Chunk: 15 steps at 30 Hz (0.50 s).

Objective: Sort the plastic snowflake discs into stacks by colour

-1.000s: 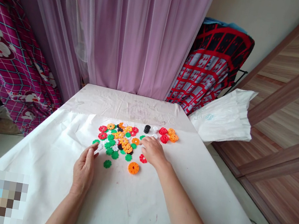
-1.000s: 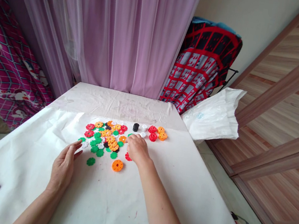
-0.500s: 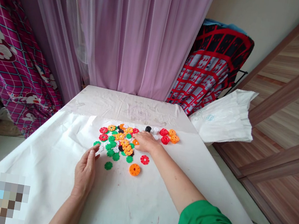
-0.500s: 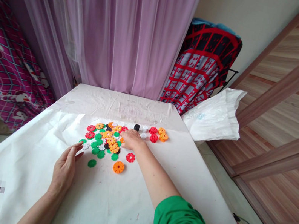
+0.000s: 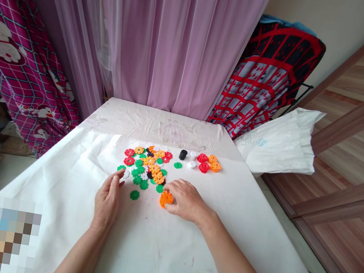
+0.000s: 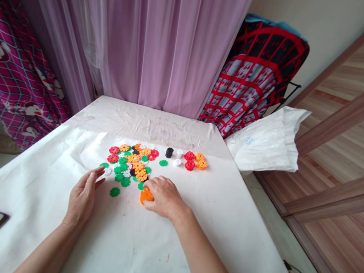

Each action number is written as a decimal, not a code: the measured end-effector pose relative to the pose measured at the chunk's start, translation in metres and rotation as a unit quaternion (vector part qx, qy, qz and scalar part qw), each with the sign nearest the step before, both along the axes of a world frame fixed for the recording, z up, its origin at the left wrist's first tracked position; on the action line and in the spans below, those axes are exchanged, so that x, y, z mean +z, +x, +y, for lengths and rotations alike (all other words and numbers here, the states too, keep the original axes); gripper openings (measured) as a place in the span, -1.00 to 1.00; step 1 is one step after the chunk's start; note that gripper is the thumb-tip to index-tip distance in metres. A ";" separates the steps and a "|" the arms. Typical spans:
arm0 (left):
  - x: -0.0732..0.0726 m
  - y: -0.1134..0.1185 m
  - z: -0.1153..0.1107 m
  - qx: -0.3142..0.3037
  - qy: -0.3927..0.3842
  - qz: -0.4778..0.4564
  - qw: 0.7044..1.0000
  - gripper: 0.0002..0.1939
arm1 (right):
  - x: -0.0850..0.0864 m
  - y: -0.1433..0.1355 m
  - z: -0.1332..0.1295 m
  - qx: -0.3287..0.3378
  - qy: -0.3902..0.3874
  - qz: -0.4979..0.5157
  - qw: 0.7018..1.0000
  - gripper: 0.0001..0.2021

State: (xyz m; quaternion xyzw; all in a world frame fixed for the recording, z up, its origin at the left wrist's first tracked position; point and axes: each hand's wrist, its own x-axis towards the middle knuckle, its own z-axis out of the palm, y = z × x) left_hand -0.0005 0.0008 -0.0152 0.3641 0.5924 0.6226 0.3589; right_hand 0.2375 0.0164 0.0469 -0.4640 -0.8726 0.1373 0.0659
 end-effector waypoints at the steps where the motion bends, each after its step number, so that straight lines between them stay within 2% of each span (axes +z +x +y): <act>1: 0.001 0.000 0.000 0.001 0.001 -0.002 1.000 -0.48 | -0.003 -0.001 -0.003 0.000 0.000 -0.003 1.000 -0.67; 6: 0.006 0.001 -0.001 0.000 -0.002 -0.004 1.000 -0.47 | -0.010 -0.001 -0.005 0.001 0.000 -0.017 1.000 -0.68; 9: 0.006 0.001 -0.001 0.003 -0.003 -0.006 1.000 -0.47 | -0.009 -0.001 -0.007 0.008 0.004 -0.019 1.000 -0.68; 13: 0.003 0.000 0.000 0.000 0.004 -0.007 1.000 -0.48 | -0.006 -0.004 -0.010 0.021 0.006 -0.026 0.999 -0.58; 15: 0.002 -0.001 0.000 0.000 0.006 -0.007 1.000 -0.48 | -0.005 -0.007 -0.011 0.022 -0.001 -0.053 0.998 -0.61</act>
